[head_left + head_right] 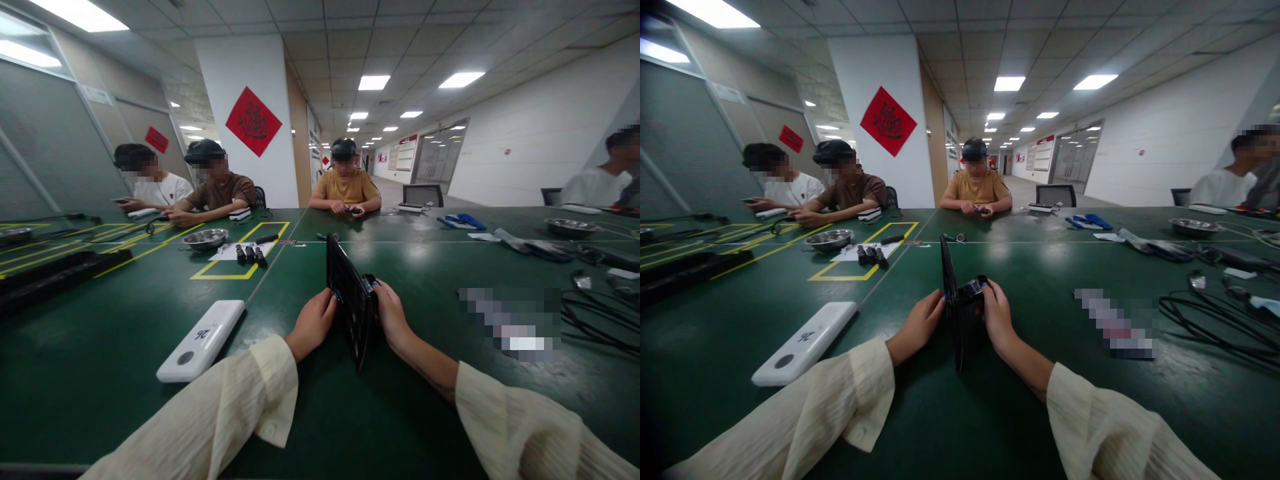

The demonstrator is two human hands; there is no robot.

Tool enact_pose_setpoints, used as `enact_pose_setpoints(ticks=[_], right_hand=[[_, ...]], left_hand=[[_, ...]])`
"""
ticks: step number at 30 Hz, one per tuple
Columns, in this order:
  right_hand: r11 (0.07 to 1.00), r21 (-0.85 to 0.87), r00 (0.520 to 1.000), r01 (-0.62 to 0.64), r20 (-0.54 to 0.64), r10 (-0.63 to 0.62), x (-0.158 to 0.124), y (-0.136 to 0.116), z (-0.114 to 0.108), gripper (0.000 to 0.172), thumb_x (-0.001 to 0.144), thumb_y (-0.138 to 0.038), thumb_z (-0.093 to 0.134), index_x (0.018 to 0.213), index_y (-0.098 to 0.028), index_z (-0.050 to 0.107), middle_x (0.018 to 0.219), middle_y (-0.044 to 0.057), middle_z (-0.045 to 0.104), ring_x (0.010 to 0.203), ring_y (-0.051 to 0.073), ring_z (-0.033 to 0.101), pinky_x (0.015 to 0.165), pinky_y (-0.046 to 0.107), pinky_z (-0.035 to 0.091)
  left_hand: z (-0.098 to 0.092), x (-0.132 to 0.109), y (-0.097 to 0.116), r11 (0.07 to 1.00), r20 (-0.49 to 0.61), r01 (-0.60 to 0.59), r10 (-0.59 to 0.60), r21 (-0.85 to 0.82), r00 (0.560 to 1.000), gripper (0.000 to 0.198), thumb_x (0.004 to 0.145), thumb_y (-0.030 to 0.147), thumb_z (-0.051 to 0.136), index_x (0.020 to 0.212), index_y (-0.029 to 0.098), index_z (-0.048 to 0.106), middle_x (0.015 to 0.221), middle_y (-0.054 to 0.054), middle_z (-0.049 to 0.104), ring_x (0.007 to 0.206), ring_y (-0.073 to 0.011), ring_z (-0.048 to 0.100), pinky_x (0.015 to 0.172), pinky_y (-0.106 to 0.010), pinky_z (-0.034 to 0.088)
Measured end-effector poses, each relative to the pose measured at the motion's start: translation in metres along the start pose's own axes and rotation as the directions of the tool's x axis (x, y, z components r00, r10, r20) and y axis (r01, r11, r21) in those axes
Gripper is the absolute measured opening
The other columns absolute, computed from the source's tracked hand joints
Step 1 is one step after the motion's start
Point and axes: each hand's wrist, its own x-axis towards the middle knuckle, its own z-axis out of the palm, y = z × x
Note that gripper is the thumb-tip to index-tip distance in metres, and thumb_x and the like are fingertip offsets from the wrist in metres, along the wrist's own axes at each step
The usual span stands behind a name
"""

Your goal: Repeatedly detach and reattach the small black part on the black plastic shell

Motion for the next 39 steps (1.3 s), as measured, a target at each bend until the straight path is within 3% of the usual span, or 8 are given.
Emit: enact_pose_setpoints(ticks=[18,26,32,39], right_hand=[[0.999,0.024,0.999,-0.025,-0.019,0.026,0.001,-0.001,0.0011,0.039,0.071,-0.044,0.057,0.1,-0.019,0.059,0.06,-0.003,0.055,0.049,0.013,0.046,0.045,0.025,0.032],[1.0,0.0,1.0,-0.023,-0.006,0.023,-0.0005,-0.003,0.0005,0.043,0.071,-0.045,0.056,0.105,-0.017,0.058,0.055,-0.003,0.053,0.049,0.014,0.047,0.046,0.025,0.032],[1.0,-0.008,1.0,-0.018,-0.001,0.018,0.0003,-0.0017,-0.0008,0.045,0.072,-0.046,0.056,0.105,-0.017,0.058,0.054,-0.003,0.051,0.048,0.013,0.045,0.044,0.025,0.03],[1.0,-0.008,1.0,-0.022,-0.009,0.022,0.0002,-0.003,0.0003,0.043,0.071,-0.045,0.056,0.103,-0.017,0.06,0.055,-0.003,0.053,0.049,0.014,0.047,0.045,0.026,0.032]], left_hand=[[0.0011,-0.0033,-0.0002,1.0,-0.004,-0.007,0.007,-0.03,1.0,0.013,0.088,0.029,0.032,0.087,0.021,0.042,0.086,-0.005,0.058,0.081,-0.0184,0.056,0.076,-0.031,0.043],[0.001,0.0003,-0.0031,1.0,0.061,0.003,-0.004,0.018,0.998,0.032,0.092,0.033,0.024,0.085,0.018,0.052,0.09,-0.008,0.063,0.086,-0.0199,0.059,0.08,-0.031,0.044],[0.0004,0.0,-0.003,0.999,0.095,-0.017,0.014,0.036,0.995,0.029,0.091,0.029,0.029,0.09,0.017,0.055,0.097,-0.009,0.064,0.092,-0.0205,0.059,0.082,-0.031,0.043],[0.0032,-0.0015,-0.0046,0.997,0.049,0.035,-0.038,0.066,0.998,0.028,0.093,0.035,0.024,0.085,0.02,0.046,0.083,-0.005,0.06,0.081,-0.0186,0.058,0.074,-0.029,0.043]])
